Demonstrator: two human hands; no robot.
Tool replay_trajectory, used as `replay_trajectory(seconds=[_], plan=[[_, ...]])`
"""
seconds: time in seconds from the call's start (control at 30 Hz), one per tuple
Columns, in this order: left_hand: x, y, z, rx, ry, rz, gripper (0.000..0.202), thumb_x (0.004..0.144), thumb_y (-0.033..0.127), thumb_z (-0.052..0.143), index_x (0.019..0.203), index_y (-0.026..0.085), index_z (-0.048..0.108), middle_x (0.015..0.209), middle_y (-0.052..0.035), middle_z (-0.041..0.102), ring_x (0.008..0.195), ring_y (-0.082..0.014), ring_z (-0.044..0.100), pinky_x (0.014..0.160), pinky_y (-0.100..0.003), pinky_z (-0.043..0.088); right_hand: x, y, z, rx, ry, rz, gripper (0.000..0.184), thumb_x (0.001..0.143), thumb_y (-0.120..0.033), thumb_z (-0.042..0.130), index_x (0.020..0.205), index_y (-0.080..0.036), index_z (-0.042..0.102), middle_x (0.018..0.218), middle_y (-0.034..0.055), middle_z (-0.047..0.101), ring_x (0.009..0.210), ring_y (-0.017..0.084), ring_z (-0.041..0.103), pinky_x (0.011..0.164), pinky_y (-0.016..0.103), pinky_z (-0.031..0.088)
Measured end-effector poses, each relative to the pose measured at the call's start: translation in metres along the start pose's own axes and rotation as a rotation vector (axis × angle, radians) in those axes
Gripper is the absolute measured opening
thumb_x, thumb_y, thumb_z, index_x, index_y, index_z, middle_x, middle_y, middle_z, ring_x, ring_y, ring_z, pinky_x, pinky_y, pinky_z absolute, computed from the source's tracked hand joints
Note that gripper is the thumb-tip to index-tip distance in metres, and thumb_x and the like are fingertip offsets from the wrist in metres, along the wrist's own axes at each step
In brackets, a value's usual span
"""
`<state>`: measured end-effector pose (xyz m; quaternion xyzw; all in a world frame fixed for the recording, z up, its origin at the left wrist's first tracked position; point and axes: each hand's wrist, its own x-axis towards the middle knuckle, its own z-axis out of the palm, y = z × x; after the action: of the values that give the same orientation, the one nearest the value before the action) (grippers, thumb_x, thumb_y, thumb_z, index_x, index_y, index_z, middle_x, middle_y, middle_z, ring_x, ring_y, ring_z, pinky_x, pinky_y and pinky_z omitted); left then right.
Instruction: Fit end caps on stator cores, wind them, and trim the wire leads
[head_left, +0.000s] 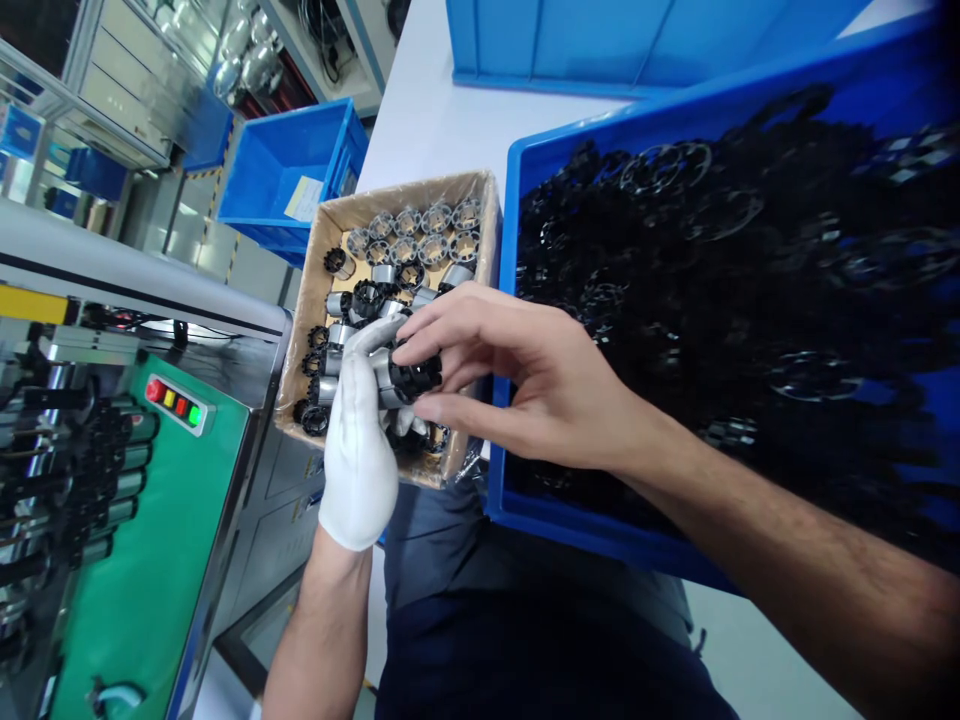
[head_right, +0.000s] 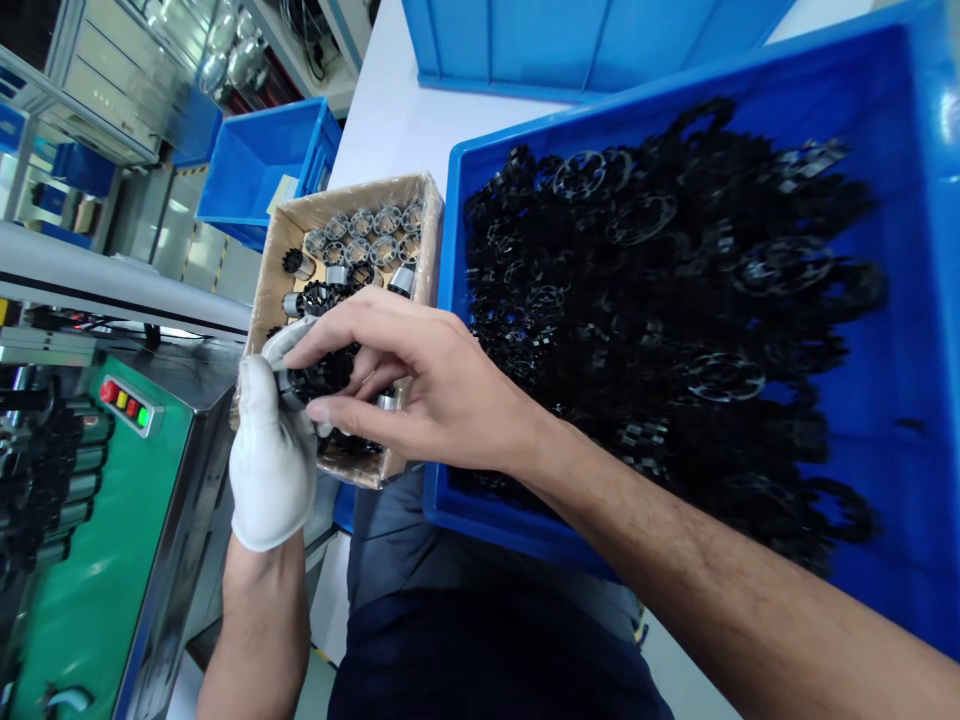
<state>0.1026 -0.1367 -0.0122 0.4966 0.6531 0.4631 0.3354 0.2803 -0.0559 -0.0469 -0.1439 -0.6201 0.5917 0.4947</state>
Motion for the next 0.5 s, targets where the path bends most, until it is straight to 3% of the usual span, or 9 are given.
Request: replay_trajectory(seconds=[0.13, 0.3, 0.5], plan=[[0.0011, 0.0005, 0.0000, 0.019, 0.025, -0.001, 0.058, 0.117, 0.074, 0.048, 0.147, 0.034, 0.076, 0.159, -0.0027, 0.074, 0.160, -0.0279, 0.062, 0.147, -0.049, 0.035, 0.0003, 0.0001, -0.0004, 0.035, 0.030, 0.096, 0.045, 0.098, -0.036, 0.094, 0.139, -0.023, 0.081, 0.136, 0.0077, 0.080, 0.073, 0.009, 0.066, 0.071, 0.027, 0.066], [0.0025, 0.0024, 0.0006, 0.083, 0.056, 0.007, 0.061, 0.115, 0.077, 0.049, 0.141, 0.032, 0.080, 0.150, -0.0039, 0.079, 0.153, -0.0283, 0.068, 0.141, -0.046, 0.044, 0.0026, -0.0016, -0.0037, -0.007, 0.005, 0.015, 0.036, 0.096, -0.036, 0.096, 0.128, -0.022, 0.085, 0.127, 0.0078, 0.084, 0.073, 0.011, 0.069, 0.070, 0.028, 0.066], [0.0034, 0.0051, -0.0007, 0.045, 0.043, -0.019, 0.059, 0.115, 0.076, 0.051, 0.137, 0.030, 0.081, 0.149, -0.0056, 0.078, 0.154, -0.0313, 0.066, 0.145, -0.049, 0.039, 0.0022, -0.0013, -0.0056, -0.063, -0.013, 0.008, 0.033, 0.096, -0.032, 0.096, 0.127, -0.025, 0.088, 0.129, 0.0079, 0.083, 0.073, 0.010, 0.068, 0.070, 0.029, 0.069]])
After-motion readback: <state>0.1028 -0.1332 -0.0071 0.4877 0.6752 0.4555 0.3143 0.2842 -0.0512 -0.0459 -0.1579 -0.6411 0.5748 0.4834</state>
